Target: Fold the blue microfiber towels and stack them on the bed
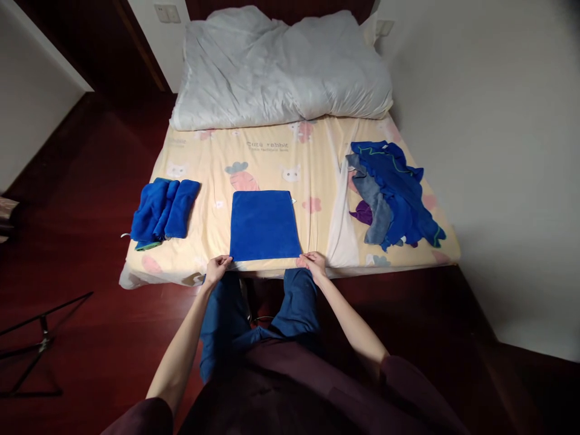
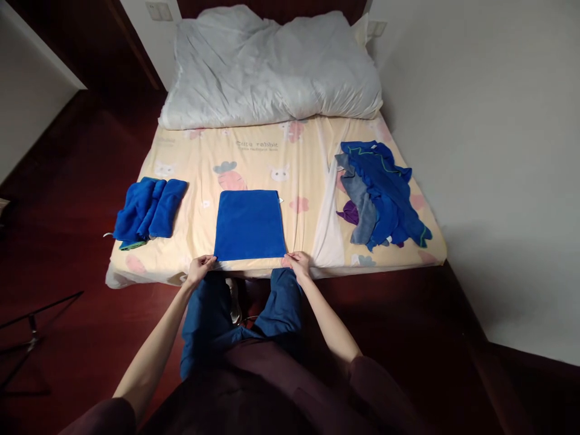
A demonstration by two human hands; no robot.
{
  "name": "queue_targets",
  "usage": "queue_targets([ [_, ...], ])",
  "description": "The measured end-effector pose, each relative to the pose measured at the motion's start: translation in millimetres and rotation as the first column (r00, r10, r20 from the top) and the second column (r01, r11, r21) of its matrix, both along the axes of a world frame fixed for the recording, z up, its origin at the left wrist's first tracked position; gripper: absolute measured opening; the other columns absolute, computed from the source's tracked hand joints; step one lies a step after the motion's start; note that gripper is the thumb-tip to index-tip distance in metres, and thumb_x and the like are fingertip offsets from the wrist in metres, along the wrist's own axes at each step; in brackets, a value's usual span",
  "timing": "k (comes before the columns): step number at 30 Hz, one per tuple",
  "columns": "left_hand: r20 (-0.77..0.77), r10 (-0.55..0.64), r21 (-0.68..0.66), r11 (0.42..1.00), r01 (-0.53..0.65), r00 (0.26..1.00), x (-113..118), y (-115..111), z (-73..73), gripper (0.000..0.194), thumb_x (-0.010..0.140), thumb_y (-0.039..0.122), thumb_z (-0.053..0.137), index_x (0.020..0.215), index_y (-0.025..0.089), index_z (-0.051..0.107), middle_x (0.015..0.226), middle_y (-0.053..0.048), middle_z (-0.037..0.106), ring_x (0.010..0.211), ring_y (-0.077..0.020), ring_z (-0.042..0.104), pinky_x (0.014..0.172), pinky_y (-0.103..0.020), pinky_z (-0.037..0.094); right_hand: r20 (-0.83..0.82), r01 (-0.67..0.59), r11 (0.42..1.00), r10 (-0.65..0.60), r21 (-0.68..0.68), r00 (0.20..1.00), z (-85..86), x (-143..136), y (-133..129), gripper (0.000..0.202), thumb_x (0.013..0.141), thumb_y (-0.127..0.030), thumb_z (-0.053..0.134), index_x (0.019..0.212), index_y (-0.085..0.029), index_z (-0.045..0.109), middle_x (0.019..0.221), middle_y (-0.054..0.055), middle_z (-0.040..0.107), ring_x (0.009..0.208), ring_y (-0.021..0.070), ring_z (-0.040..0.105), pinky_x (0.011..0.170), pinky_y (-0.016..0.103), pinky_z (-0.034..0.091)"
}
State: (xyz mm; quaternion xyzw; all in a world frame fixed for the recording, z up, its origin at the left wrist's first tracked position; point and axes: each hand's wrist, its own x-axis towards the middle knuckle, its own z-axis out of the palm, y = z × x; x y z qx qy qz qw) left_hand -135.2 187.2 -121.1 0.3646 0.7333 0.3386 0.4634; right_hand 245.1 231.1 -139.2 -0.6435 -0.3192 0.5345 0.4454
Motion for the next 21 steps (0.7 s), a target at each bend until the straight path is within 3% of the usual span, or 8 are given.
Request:
queue_targets([
  [6,-0.048,-0.055,0.023,0.998,0.056,0.997,-12,-22,-6.5,0.061,0.057,0.072,0.076,0.080,0.016,0.075,0.075,-0.008,0.072,0.076,-0.0247,0.065,0.069,-0.032,0.046,0.029,-0.028,0.999,0.029,-0.017,0.999,-2.4,6,-27,0.056,0.047,-0.060,0.088,0.070,-0.022,0.053,0.082,0.008,0.074,0.059,0.0159,0.061,0.047,0.024,0.036],
  [12,-0.012,-0.114,-0.063,0.992,0.113,0.993,-13,-35,-2.2,0.058,0.055,0.070,0.080,0.079,0.017,0.079,0.073,-0.006,0.071,0.074,-0.0241,0.064,0.064,-0.031,0.045,-0.002,-0.063,0.997,0.063,-0.034,0.998,-4.7,15,-49,0.050,0.052,-0.052,0.089,0.066,-0.021,0.053,0.088,0.006,0.076,0.049,0.0085,0.048,0.043,0.023,0.033],
  [16,0.057,-0.141,-0.124,0.981,0.147,0.988,-10,-18,5.7,0.059,0.053,0.071,0.081,0.075,0.017,0.079,0.066,-0.004,0.066,0.067,-0.0200,0.058,0.059,-0.029,0.040,-0.043,-0.135,0.988,0.132,-0.074,0.990,-2.2,18,-36,0.050,0.052,-0.051,0.091,0.071,-0.021,0.057,0.089,0.005,0.076,0.043,0.0056,0.041,0.039,0.022,0.027],
  [21,0.110,-0.163,-0.089,0.981,0.173,0.980,-15,27,10.5,0.059,0.049,0.073,0.083,0.061,0.016,0.073,0.069,-0.007,0.067,0.064,-0.0177,0.054,0.053,-0.028,0.035,-0.007,-0.180,0.978,0.181,-0.102,0.984,3.4,16,4,0.053,0.049,-0.054,0.093,0.072,-0.021,0.058,0.075,0.004,0.073,0.047,0.0098,0.049,0.037,0.021,0.023],
])
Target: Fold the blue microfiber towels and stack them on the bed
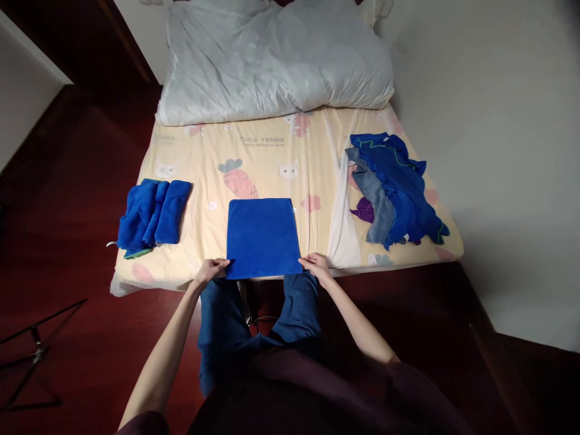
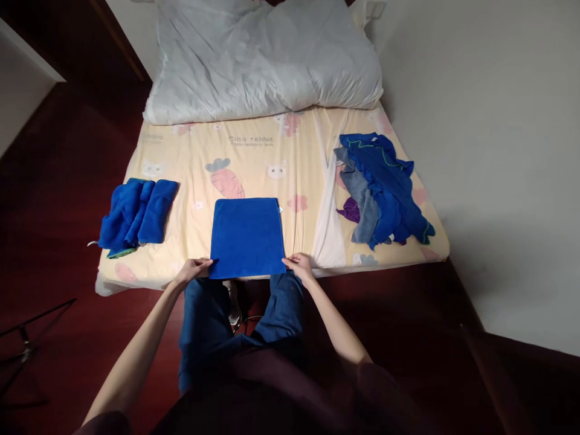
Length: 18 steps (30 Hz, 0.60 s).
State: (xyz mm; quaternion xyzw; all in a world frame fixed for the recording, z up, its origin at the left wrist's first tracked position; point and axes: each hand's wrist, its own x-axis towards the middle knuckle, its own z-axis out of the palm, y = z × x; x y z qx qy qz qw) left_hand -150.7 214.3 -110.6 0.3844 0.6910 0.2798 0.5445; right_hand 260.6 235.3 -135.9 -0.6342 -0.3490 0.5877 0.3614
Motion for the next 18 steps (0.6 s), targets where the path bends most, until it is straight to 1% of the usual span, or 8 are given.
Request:
queue_targets([
  [3,-0.002,0.039,-0.029,0.999,-0.039,0.999,-7,36,-0.1,0.062,0.044,0.072,0.085,0.064,0.014,0.073,0.059,-0.003,0.060,0.053,-0.0114,0.043,0.048,-0.025,0.027,0.027,-0.001,1.000,0.001,-0.001,1.000,2.7,-4,34,0.055,0.044,-0.055,0.094,0.070,-0.020,0.059,0.072,0.003,0.070,0.048,0.0091,0.048,0.038,0.021,0.024],
  [6,-0.010,0.043,-0.057,0.997,-0.044,0.999,-11,76,0.5,0.060,0.045,0.068,0.086,0.068,0.014,0.074,0.047,0.003,0.046,0.046,-0.0072,0.029,0.045,-0.024,0.017,0.081,-0.016,1.000,0.014,0.024,0.997,4.0,-9,75,0.053,0.045,-0.055,0.093,0.068,-0.020,0.060,0.065,-0.001,0.065,0.047,0.0068,0.042,0.040,0.021,0.022],
  [7,-0.010,0.050,-0.055,0.997,-0.050,0.999,-12,91,0.7,0.059,0.045,0.066,0.087,0.067,0.014,0.074,0.046,0.004,0.044,0.045,-0.0069,0.027,0.045,-0.024,0.016,0.097,-0.022,0.999,0.019,0.040,0.995,4.0,-12,90,0.052,0.046,-0.055,0.092,0.068,-0.020,0.060,0.062,-0.003,0.062,0.047,0.0066,0.041,0.040,0.021,0.023],
  [8,-0.010,0.065,-0.043,0.997,-0.066,0.998,-12,105,0.7,0.057,0.044,0.064,0.088,0.067,0.014,0.074,0.046,0.003,0.045,0.045,-0.0069,0.027,0.045,-0.025,0.016,0.109,-0.029,0.998,0.022,0.054,0.994,3.7,-14,106,0.051,0.047,-0.055,0.092,0.068,-0.020,0.061,0.060,-0.004,0.060,0.048,0.0067,0.040,0.041,0.021,0.023],
  [10,-0.018,0.112,-0.008,0.994,-0.112,0.994,-12,133,-0.8,0.055,0.043,0.060,0.090,0.067,0.013,0.074,0.051,0.000,0.053,0.047,-0.0078,0.031,0.046,-0.025,0.019,0.125,-0.029,0.997,0.019,0.074,0.992,2.0,-21,137,0.050,0.048,-0.054,0.091,0.068,-0.020,0.061,0.059,-0.005,0.059,0.049,0.0072,0.041,0.042,0.021,0.025],
  [12,-0.035,0.152,0.027,0.988,-0.152,0.988,-11,160,-4.5,0.052,0.043,0.056,0.090,0.065,0.013,0.073,0.057,-0.003,0.059,0.050,-0.0089,0.036,0.047,-0.026,0.021,0.139,-0.001,0.997,-0.011,0.083,0.990,-1.2,-28,168,0.050,0.047,-0.053,0.091,0.067,-0.020,0.059,0.060,-0.004,0.059,0.050,0.0076,0.042,0.042,0.022,0.026],
  [15,-0.061,0.189,0.046,0.981,-0.187,0.980,-11,197,-13.2,0.046,0.046,0.052,0.089,0.063,0.014,0.071,0.053,-0.002,0.056,0.051,-0.0093,0.036,0.047,-0.026,0.021,0.168,0.055,0.995,-0.069,0.087,0.983,-7.5,-38,208,0.050,0.045,-0.051,0.092,0.067,-0.020,0.059,0.058,-0.005,0.058,0.050,0.0074,0.042,0.041,0.021,0.026],
  [18,-0.092,0.251,0.060,0.967,-0.246,0.964,-11,226,-21.2,0.043,0.051,0.051,0.087,0.065,0.014,0.070,0.051,0.000,0.053,0.049,-0.0094,0.039,0.046,-0.024,0.024,0.197,0.092,0.991,-0.109,0.093,0.974,-12.5,-46,239,0.049,0.046,-0.049,0.092,0.070,-0.019,0.061,0.058,-0.006,0.058,0.048,0.0073,0.043,0.041,0.020,0.028],
])
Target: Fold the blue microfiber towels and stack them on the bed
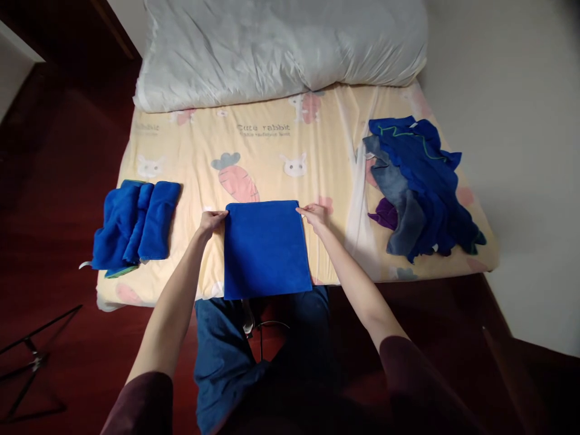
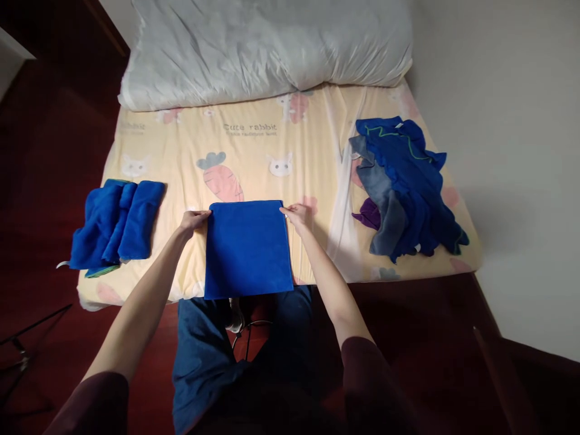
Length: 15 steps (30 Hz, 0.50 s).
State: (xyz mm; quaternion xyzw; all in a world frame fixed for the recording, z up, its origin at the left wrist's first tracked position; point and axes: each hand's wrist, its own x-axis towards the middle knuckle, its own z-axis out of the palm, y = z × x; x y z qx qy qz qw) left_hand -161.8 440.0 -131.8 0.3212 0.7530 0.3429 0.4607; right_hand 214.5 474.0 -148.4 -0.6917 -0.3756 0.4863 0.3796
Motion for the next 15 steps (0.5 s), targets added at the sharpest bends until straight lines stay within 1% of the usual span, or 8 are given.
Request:
queue_targets([
  [3,-0.053,0.070,0.011,0.998,-0.070,0.996,1,19,-4.9,0.042,0.055,0.051,0.085,0.069,0.015,0.070,0.054,0.000,0.055,0.050,-0.0113,0.047,0.046,-0.023,0.032,0.000,0.033,0.999,-0.033,0.024,0.999,-1.7,-8,19,0.049,0.047,-0.048,0.092,0.070,-0.019,0.060,0.060,-0.004,0.060,0.051,0.0085,0.049,0.042,0.020,0.031],
  [6,-0.091,0.102,0.015,0.995,-0.101,0.991,1,27,-8.6,0.041,0.058,0.050,0.084,0.073,0.014,0.071,0.057,-0.002,0.057,0.052,-0.0143,0.052,0.045,-0.024,0.039,0.012,0.017,0.998,-0.018,0.052,1.000,-0.4,-14,28,0.048,0.048,-0.048,0.091,0.069,-0.019,0.057,0.059,-0.004,0.059,0.052,0.0098,0.052,0.043,0.021,0.034],
  [8,-0.100,0.104,0.021,0.995,-0.102,0.990,0,29,-11.1,0.040,0.059,0.049,0.084,0.075,0.014,0.072,0.059,-0.003,0.060,0.054,-0.0157,0.056,0.046,-0.025,0.042,0.011,0.012,0.998,-0.013,0.055,1.000,1.3,-15,30,0.048,0.050,-0.047,0.090,0.068,-0.020,0.057,0.057,-0.005,0.058,0.051,0.0100,0.051,0.043,0.021,0.035],
  [11,-0.117,0.102,0.066,0.993,-0.094,0.988,-1,30,-14.4,0.037,0.060,0.044,0.084,0.077,0.013,0.074,0.068,-0.006,0.068,0.061,-0.0169,0.062,0.051,-0.025,0.047,-0.005,0.047,0.997,-0.046,0.063,0.999,4.5,-13,29,0.048,0.050,-0.046,0.091,0.069,-0.020,0.056,0.058,-0.005,0.058,0.052,0.0106,0.053,0.045,0.021,0.038],
  [15,-0.149,0.073,0.123,0.991,-0.055,0.986,3,35,-16.2,0.035,0.064,0.042,0.080,0.083,0.012,0.078,0.077,-0.008,0.074,0.073,-0.0194,0.068,0.060,-0.025,0.051,0.064,0.100,0.990,-0.106,0.099,0.992,5.0,-8,27,0.044,0.054,-0.043,0.090,0.072,-0.020,0.057,0.061,-0.004,0.061,0.057,0.0129,0.058,0.048,0.022,0.042],
])
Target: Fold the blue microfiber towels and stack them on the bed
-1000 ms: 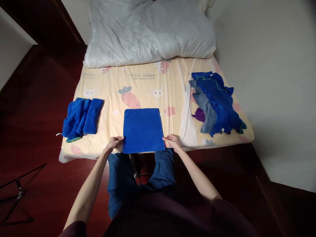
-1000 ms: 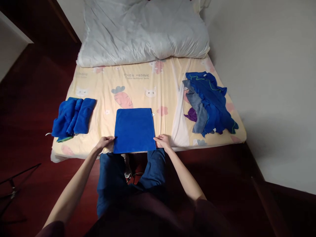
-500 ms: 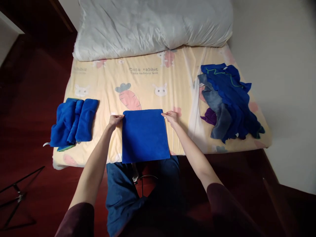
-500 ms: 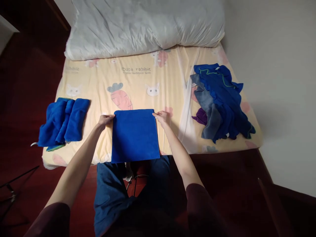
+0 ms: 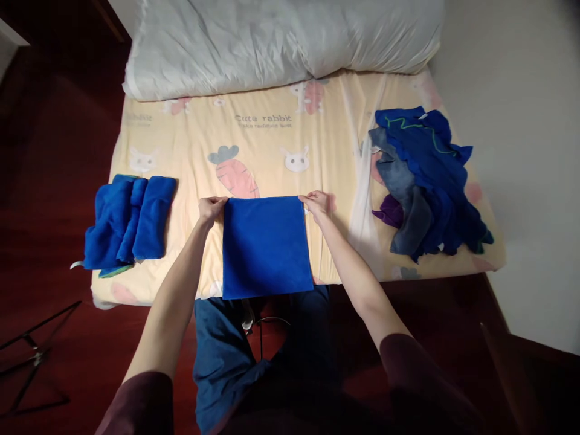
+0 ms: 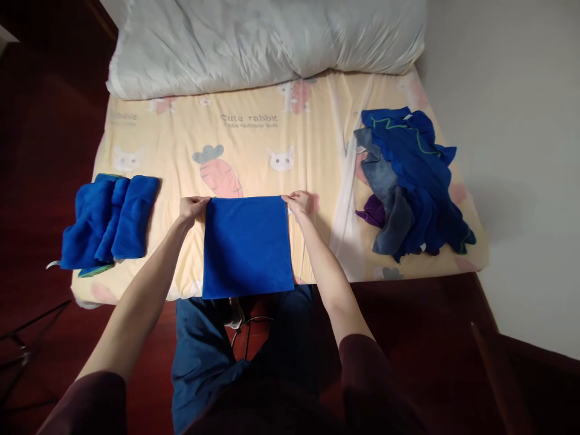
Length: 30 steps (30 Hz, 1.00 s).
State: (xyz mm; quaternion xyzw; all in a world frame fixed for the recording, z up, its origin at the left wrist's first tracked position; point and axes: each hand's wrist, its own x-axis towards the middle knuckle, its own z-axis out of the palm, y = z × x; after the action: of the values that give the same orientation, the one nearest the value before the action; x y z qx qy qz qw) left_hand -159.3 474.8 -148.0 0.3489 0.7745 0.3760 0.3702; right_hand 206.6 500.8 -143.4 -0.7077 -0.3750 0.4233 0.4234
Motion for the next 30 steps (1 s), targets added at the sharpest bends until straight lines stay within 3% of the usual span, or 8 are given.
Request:
queue_targets([
  [5,-0.162,-0.095,0.003,0.995,0.097,0.982,4,2,0.4,0.034,0.071,0.041,0.075,0.089,0.012,0.081,0.085,-0.010,0.078,0.084,-0.0238,0.071,0.074,-0.030,0.054,0.138,-0.016,0.999,0.011,0.032,0.990,-9.8,0,3,0.031,0.063,-0.035,0.083,0.071,-0.020,0.057,0.067,0.000,0.067,0.067,0.0184,0.067,0.058,0.027,0.052],
  [9,-0.236,-0.259,0.028,0.962,0.273,0.937,1,-1,3.7,0.043,0.075,0.048,0.072,0.101,0.014,0.081,0.095,-0.010,0.078,0.091,-0.0251,0.071,0.082,-0.031,0.054,0.347,-0.188,0.980,0.152,0.072,0.926,-14.2,0,7,0.014,0.073,-0.026,0.075,0.078,-0.018,0.064,0.082,0.006,0.074,0.084,0.0209,0.073,0.078,0.031,0.057],
  [12,-0.333,-0.432,-0.043,0.895,0.444,0.838,0,3,7.8,0.045,0.075,0.049,0.072,0.106,0.016,0.080,0.090,-0.008,0.076,0.089,-0.0259,0.069,0.083,-0.033,0.053,0.484,-0.320,0.947,0.268,0.027,0.833,-12.3,-1,7,0.020,0.078,-0.029,0.076,0.093,-0.016,0.071,0.093,0.008,0.077,0.092,0.0221,0.073,0.089,0.034,0.056],
  [16,-0.436,-0.521,-0.141,0.845,0.516,0.734,-1,17,12.0,0.032,0.069,0.039,0.076,0.092,0.016,0.078,0.087,-0.009,0.073,0.086,-0.0264,0.067,0.083,-0.036,0.053,0.520,-0.407,0.907,0.402,-0.112,0.754,-6.4,-3,10,0.021,0.083,-0.032,0.076,0.098,-0.018,0.075,0.097,0.007,0.078,0.091,0.0219,0.074,0.086,0.033,0.057],
  [19,-0.418,-0.556,-0.117,0.817,0.564,0.718,-6,23,14.4,0.030,0.069,0.042,0.076,0.086,0.017,0.075,0.089,-0.010,0.073,0.086,-0.0259,0.067,0.084,-0.037,0.052,0.517,-0.443,0.882,0.458,-0.161,0.723,-2.8,-3,13,0.014,0.083,-0.030,0.076,0.091,-0.019,0.075,0.094,0.006,0.079,0.089,0.0212,0.074,0.083,0.031,0.057],
  [21,-0.348,-0.568,-0.080,0.811,0.580,0.746,-11,22,15.8,0.034,0.071,0.048,0.075,0.087,0.018,0.073,0.091,-0.009,0.074,0.088,-0.0254,0.068,0.084,-0.036,0.052,0.486,-0.456,0.875,0.474,-0.164,0.734,-3.2,-2,15,0.013,0.083,-0.030,0.076,0.091,-0.019,0.075,0.090,0.005,0.079,0.086,0.0207,0.075,0.081,0.031,0.058],
  [25,-0.195,-0.562,-0.025,0.822,0.569,0.804,-19,13,16.7,0.042,0.073,0.056,0.071,0.090,0.018,0.072,0.088,-0.008,0.075,0.085,-0.0237,0.068,0.080,-0.034,0.052,0.251,-0.446,0.885,0.466,-0.134,0.849,-13.5,6,21,0.019,0.083,-0.030,0.077,0.097,-0.018,0.074,0.095,0.006,0.080,0.085,0.0193,0.076,0.075,0.028,0.059],
  [30,-0.268,-0.422,0.018,0.897,0.442,0.866,-12,13,14.2,0.035,0.073,0.047,0.075,0.089,0.016,0.071,0.083,-0.008,0.074,0.081,-0.0234,0.068,0.083,-0.036,0.052,0.155,-0.346,0.932,0.359,-0.106,0.920,-29.3,12,31,0.025,0.079,-0.032,0.080,0.098,-0.018,0.075,0.103,0.008,0.080,0.093,0.0202,0.077,0.081,0.028,0.060],
])
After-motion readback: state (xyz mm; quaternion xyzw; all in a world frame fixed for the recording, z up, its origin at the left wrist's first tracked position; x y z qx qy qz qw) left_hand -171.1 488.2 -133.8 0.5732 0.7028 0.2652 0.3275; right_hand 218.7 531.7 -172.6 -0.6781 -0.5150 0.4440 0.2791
